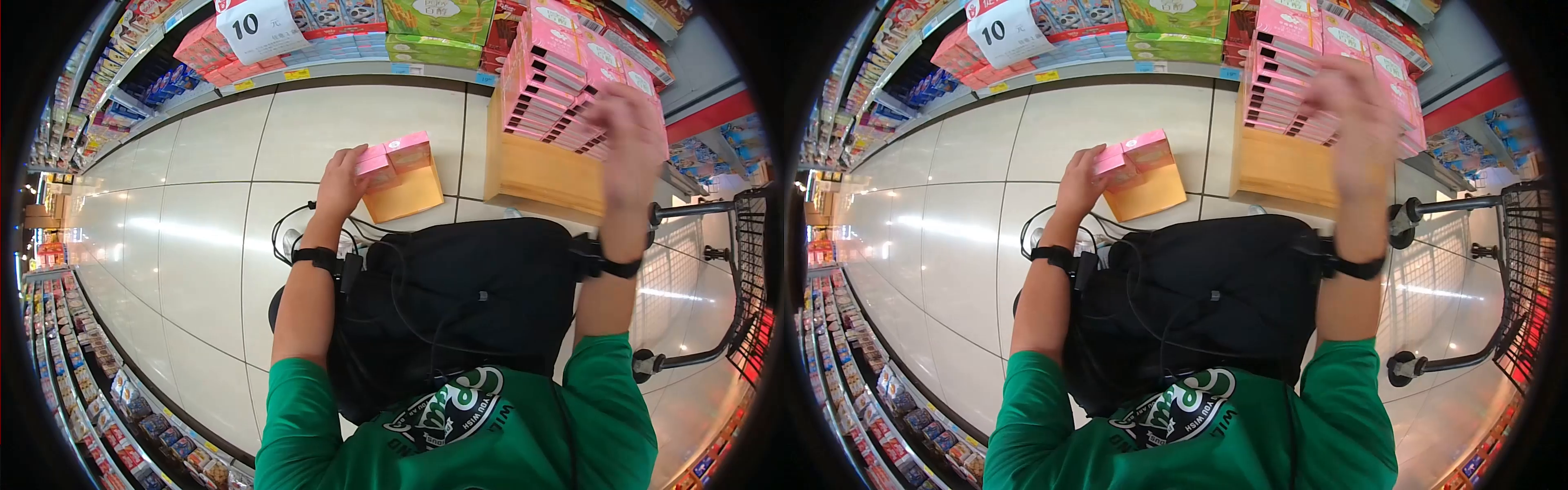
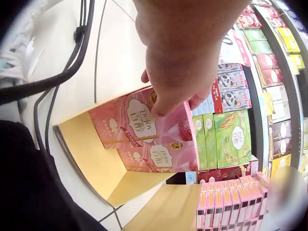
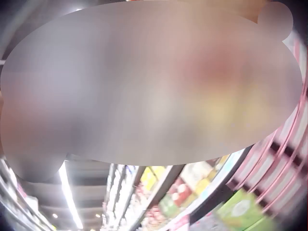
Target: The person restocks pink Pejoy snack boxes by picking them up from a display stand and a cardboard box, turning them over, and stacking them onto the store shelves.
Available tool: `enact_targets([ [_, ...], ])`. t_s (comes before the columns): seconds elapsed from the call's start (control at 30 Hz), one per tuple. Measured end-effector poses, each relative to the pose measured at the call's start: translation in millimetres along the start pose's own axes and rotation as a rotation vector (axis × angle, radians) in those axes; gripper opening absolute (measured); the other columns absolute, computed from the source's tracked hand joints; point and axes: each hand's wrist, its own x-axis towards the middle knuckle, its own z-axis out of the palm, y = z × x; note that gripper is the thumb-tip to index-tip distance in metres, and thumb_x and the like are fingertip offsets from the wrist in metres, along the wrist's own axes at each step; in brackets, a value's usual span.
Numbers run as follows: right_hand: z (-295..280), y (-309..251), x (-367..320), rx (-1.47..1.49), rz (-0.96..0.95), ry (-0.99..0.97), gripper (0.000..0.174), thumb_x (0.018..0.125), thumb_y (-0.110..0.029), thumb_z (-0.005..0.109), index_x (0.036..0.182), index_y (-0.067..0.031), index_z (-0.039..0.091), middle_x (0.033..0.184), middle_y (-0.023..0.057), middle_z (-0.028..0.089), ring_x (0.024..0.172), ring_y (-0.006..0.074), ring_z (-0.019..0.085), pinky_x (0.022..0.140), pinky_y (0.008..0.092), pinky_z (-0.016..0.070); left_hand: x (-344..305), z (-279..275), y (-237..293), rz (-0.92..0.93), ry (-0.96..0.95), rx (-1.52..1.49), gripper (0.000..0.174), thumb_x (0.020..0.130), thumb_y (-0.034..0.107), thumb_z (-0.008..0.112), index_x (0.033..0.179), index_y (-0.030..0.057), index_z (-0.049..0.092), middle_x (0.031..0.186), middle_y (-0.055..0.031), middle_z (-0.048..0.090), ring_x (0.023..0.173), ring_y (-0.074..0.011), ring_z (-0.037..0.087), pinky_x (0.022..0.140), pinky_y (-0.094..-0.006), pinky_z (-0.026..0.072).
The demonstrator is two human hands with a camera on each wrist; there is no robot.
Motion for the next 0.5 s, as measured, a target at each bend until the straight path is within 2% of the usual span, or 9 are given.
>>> enact_targets([
  [0.07, -61.9, -6.5, 8.2, -0.096, -0.023, 0.352, 0.021, 0.094, -0.019, 0.061, 0.104, -0.0015, 0.064, 0.079, 0.001, 0.062, 0.071, 0.0076, 0.056, 0.067, 0.0198, 0.0459, 1.1, -3.3, -0.1, -0.003, -0.034, -0.027, 0.056, 0.073, 0.007, 0.073, 0.125, 0.0122, 0.056, 0.118, -0.0134, 0.057, 0.109, -0.0337, 0.056, 0.092, -0.0395, 0.049],
  [0.13, -132.7, 6.2, 18.6, -0.186, -0.057, 0.496, 0.02, 0.093, -0.022, 0.063, 0.102, -0.0038, 0.063, 0.076, -0.0024, 0.056, 0.065, 0.0059, 0.049, 0.06, 0.0197, 0.0397, 0.2, -5.0, 1.0, -0.032, -0.03, -0.049, 0.055, 0.073, 0.008, 0.074, 0.125, 0.0118, 0.056, 0.118, -0.0133, 0.057, 0.11, -0.0333, 0.055, 0.093, -0.0395, 0.0484],
  [0.2, -189.3, 28.1, 28.0, -0.479, -0.069, 0.557, 0.027, 0.09, -0.028, 0.067, 0.103, -0.0046, 0.062, 0.073, -0.0045, 0.051, 0.064, 0.0052, 0.044, 0.058, 0.0195, 0.0357, -1.7, -3.5, -0.7, 0.022, 0.01, -0.026, 0.056, 0.072, 0.01, 0.074, 0.125, 0.0115, 0.055, 0.119, -0.013, 0.056, 0.112, -0.0336, 0.054, 0.094, -0.0402, 0.0474],
  [0.27, -240.9, 61.7, 33.8, -0.66, -0.058, 0.588, 0.037, 0.086, -0.035, 0.071, 0.106, -0.0049, 0.06, 0.078, -0.0034, 0.051, 0.068, 0.0052, 0.045, 0.059, 0.0211, 0.0361, -2.6, -0.2, -0.7, 0.029, 0.024, -0.04, 0.061, 0.072, 0.011, 0.074, 0.129, 0.012, 0.052, 0.123, -0.0151, 0.054, 0.116, -0.0354, 0.051, 0.097, -0.0418, 0.0458],
  [0.4, -292.1, 115.4, 29.1, -0.665, 0.383, 0.576, 0.059, 0.078, -0.054, 0.073, 0.109, -0.0054, 0.059, 0.088, 0.0004, 0.051, 0.073, 0.0076, 0.047, 0.055, 0.0275, 0.0374, -3.1, 6.6, -0.1, 0.078, 0.015, -0.099, 0.068, 0.069, 0.009, 0.074, 0.133, 0.0107, 0.049, 0.13, -0.0171, 0.05, 0.12, -0.0372, 0.048, 0.101, -0.0418, 0.0437],
  [0.47, -243.9, 80.3, 22.0, -0.524, 0.606, 0.605, 0.059, 0.078, -0.057, 0.071, 0.108, -0.0071, 0.059, 0.087, 0.0002, 0.051, 0.069, 0.0078, 0.047, 0.049, 0.024, 0.0341, -5.0, 3.7, 2.7, 0.007, 0.009, -0.098, 0.072, 0.068, 0.008, 0.074, 0.135, 0.0106, 0.047, 0.132, -0.0172, 0.048, 0.122, -0.0367, 0.047, 0.102, -0.0423, 0.043],
  [0.5, -240.7, 81.0, 21.2, -0.52, 0.606, 0.613, 0.059, 0.078, -0.057, 0.071, 0.108, -0.0071, 0.059, 0.087, 0.0002, 0.051, 0.069, 0.0078, 0.047, 0.049, 0.024, 0.0341, -4.9, 2.8, 3.0, -0.015, -0.003, -0.096, 0.073, 0.068, 0.007, 0.075, 0.135, 0.0099, 0.047, 0.134, -0.0174, 0.047, 0.124, -0.0365, 0.046, 0.103, -0.0427, 0.0423],
])
